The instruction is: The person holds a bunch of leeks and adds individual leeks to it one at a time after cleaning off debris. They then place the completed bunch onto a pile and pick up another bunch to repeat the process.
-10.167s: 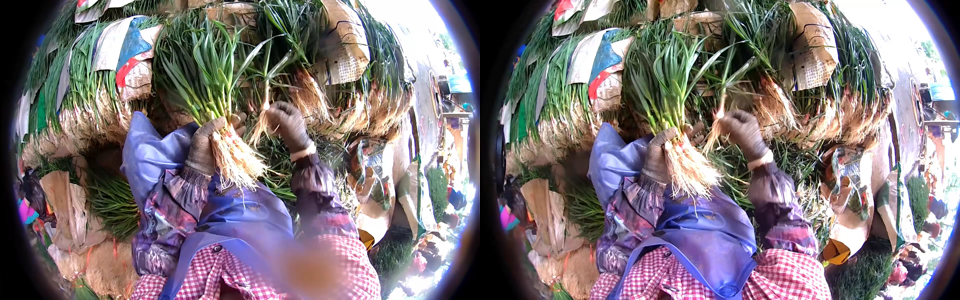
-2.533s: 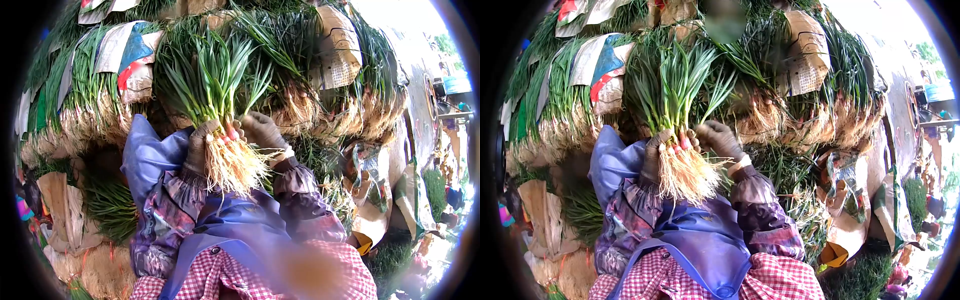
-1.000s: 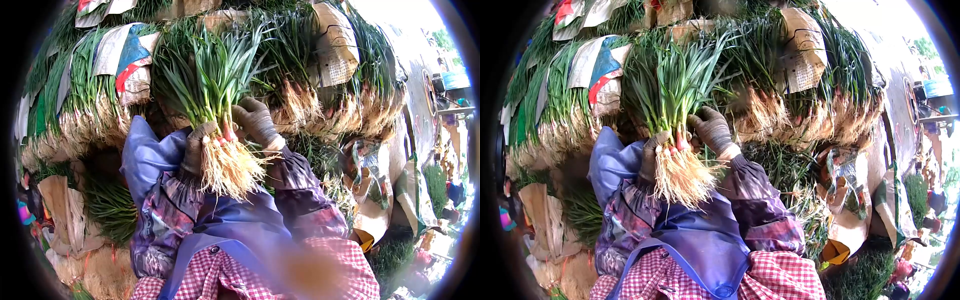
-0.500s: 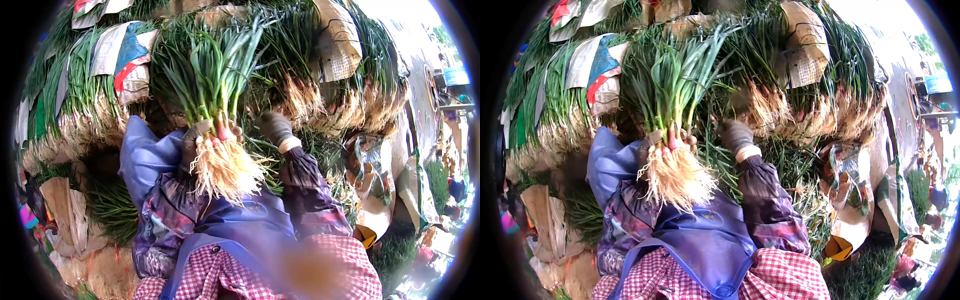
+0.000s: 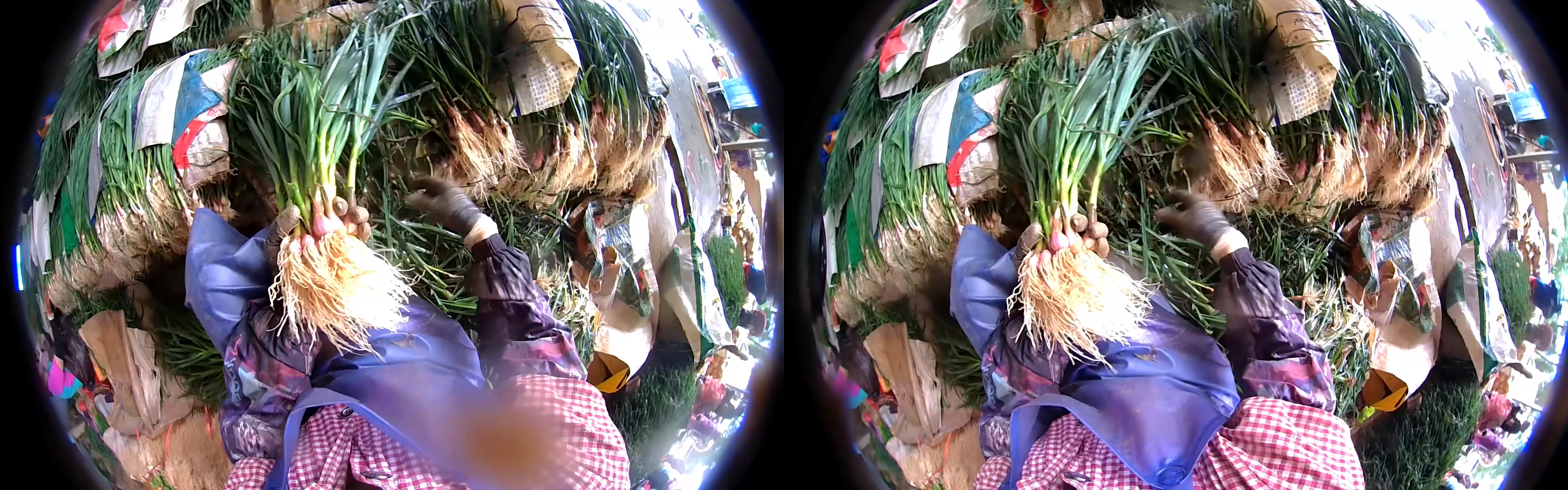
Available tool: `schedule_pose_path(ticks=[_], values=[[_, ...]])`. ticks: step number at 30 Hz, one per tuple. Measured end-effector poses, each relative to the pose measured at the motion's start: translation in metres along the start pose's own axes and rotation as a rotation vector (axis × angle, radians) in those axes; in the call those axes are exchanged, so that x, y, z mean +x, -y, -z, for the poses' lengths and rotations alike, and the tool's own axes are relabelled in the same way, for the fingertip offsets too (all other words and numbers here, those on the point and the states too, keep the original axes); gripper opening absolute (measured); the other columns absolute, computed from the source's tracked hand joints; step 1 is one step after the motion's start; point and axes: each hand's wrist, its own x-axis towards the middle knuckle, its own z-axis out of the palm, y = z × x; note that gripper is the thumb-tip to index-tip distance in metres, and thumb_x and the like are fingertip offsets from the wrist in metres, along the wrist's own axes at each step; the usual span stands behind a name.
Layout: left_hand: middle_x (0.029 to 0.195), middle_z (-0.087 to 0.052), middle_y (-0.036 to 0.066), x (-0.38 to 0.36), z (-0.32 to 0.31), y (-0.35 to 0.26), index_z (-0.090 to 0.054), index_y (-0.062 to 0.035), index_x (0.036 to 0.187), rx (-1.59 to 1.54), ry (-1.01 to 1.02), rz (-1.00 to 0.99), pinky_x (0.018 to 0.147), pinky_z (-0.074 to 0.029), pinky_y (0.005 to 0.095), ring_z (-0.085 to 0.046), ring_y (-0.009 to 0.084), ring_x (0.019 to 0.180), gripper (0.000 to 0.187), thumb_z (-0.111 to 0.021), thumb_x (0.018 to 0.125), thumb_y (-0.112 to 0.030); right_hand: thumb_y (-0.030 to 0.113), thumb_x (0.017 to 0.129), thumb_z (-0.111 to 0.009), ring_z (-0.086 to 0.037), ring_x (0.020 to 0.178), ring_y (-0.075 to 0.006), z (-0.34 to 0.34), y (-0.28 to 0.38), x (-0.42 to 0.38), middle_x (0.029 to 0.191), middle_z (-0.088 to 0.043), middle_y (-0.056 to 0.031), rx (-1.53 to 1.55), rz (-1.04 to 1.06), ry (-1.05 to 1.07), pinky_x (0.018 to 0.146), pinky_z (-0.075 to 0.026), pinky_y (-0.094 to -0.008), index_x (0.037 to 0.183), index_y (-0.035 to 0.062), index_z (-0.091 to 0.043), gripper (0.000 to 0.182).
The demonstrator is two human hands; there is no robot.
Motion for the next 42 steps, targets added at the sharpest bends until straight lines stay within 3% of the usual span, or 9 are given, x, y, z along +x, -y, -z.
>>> schedule_pose_path(ticks=[7, 12, 17, 26, 30, 32, 34, 37, 42], values=[[0.115, -0.041, 0.008, 0.001, -0.011, 0.000, -0.053, -0.0105, 0.113, 0.023, -0.056, -0.005, 0.101, -0.036, 0.0366, -0.041, 0.0200, 0.111, 0.051, -0.068, 0.078, -0.044, 0.030, 0.085, -0.068, -0.045, 0.051, -0.0064, -0.082, 0.053, 0.043, 0.065, -0.055, 0.0025, 0.880, 0.089, 0.044, 0.045, -0.036, -0.0214, 0.091, 0.0067, -0.062, 0.025], [0.111, -0.042, 0.007, -0.002, -0.015, 0.002, -0.053, -0.0125, 0.115, -0.022, -0.106, -0.035, 0.100, -0.038, 0.0392, -0.043, 0.0201, 0.110, 0.051, -0.071, 0.076, -0.041, 0.019, 0.087, -0.066, -0.045, 0.055, -0.0043, -0.082, 0.056, -0.002, 0.066, -0.056, 0.0020, 0.352, 0.289, -0.231, 0.048, -0.037, -0.0195, 0.090, 0.0051, -0.065, 0.015], [0.093, -0.059, 0.021, 0.000, -0.034, 0.021, -0.052, 0.0073, 0.109, 0.037, -0.486, -0.250, 0.076, -0.052, 0.0340, -0.059, 0.0218, 0.076, 0.049, -0.059, 0.082, -0.033, 0.026, 0.087, -0.066, -0.043, 0.049, -0.0056, -0.055, 0.020, -0.035, 0.065, -0.052, 0.0014, 0.754, 0.181, -0.403, 0.042, -0.032, -0.0197, 0.092, 0.0035, -0.062, 0.024], [0.106, -0.056, 0.025, -0.011, -0.023, 0.018, -0.052, 0.0045, 0.111, -0.104, -0.276, -0.240, 0.084, -0.050, 0.0406, -0.060, 0.0300, 0.089, 0.052, -0.059, 0.081, -0.037, 0.025, 0.088, -0.065, -0.049, 0.050, -0.0072, 0.016, -0.032, -0.013, 0.066, -0.058, -0.0025, 0.762, 0.075, -0.788, 0.042, -0.038, -0.0208, 0.087, 0.0043, -0.062, 0.021], [0.110, -0.056, 0.025, -0.020, -0.022, 0.016, -0.052, 0.0047, 0.113, 0.085, -0.352, -0.291, 0.088, -0.049, 0.0436, -0.059, 0.0318, 0.098, 0.053, -0.058, 0.082, -0.037, 0.042, 0.082, -0.066, -0.061, 0.068, -0.0156, 0.037, -0.040, -0.059, 0.084, -0.066, -0.0104, -0.523, -0.382, 0.212, 0.059, -0.050, -0.0268, 0.109, 0.0020, -0.059, 0.049], [0.109, -0.057, 0.025, -0.018, -0.027, 0.019, -0.052, 0.0049, 0.113, 0.053, -0.426, -0.267, 0.089, -0.048, 0.0447, -0.059, 0.0321, 0.099, 0.052, -0.058, 0.083, -0.037, 0.053, 0.079, -0.066, -0.064, 0.076, -0.0172, 0.024, -0.010, -0.069, 0.097, -0.067, -0.0128, -0.495, -0.413, 0.320, 0.065, -0.053, -0.0270, 0.126, 0.0026, -0.052, 0.071], [0.108, -0.058, 0.025, -0.010, -0.054, 0.023, -0.053, 0.0053, 0.113, -0.074, -0.526, -0.241, 0.090, -0.048, 0.0455, -0.060, 0.0318, 0.097, 0.052, -0.057, 0.083, -0.037, 0.061, 0.078, -0.062, -0.061, 0.072, -0.0125, 0.009, 0.017, -0.048, 0.106, -0.065, -0.0107, 0.034, -0.180, 0.164, 0.061, -0.050, -0.0236, 0.135, 0.0013, -0.042, 0.085], [0.095, -0.063, 0.020, -0.019, -0.008, 0.023, -0.054, 0.0070, 0.111, 0.090, -0.582, -0.308, 0.085, -0.050, 0.0441, -0.063, 0.0291, 0.078, 0.049, -0.058, 0.084, -0.034, 0.026, 0.090, -0.062, -0.055, 0.062, -0.0087, -0.039, 0.043, -0.005, 0.088, -0.063, -0.0051, 0.845, -0.039, 0.165, 0.053, -0.045, -0.0195, 0.123, -0.0010, -0.050, 0.044], [0.098, -0.063, 0.020, -0.020, -0.044, 0.019, -0.051, 0.0082, 0.117, 0.185, -0.558, -0.381, 0.085, -0.050, 0.0448, -0.063, 0.0304, 0.081, 0.052, -0.059, 0.083, -0.031, 0.022, 0.087, -0.066, -0.054, 0.056, -0.0087, -0.088, 0.070, 0.009, 0.079, -0.063, -0.0031, 0.326, 0.245, -0.034, 0.052, -0.047, -0.0232, 0.106, -0.0006, -0.061, 0.030]])
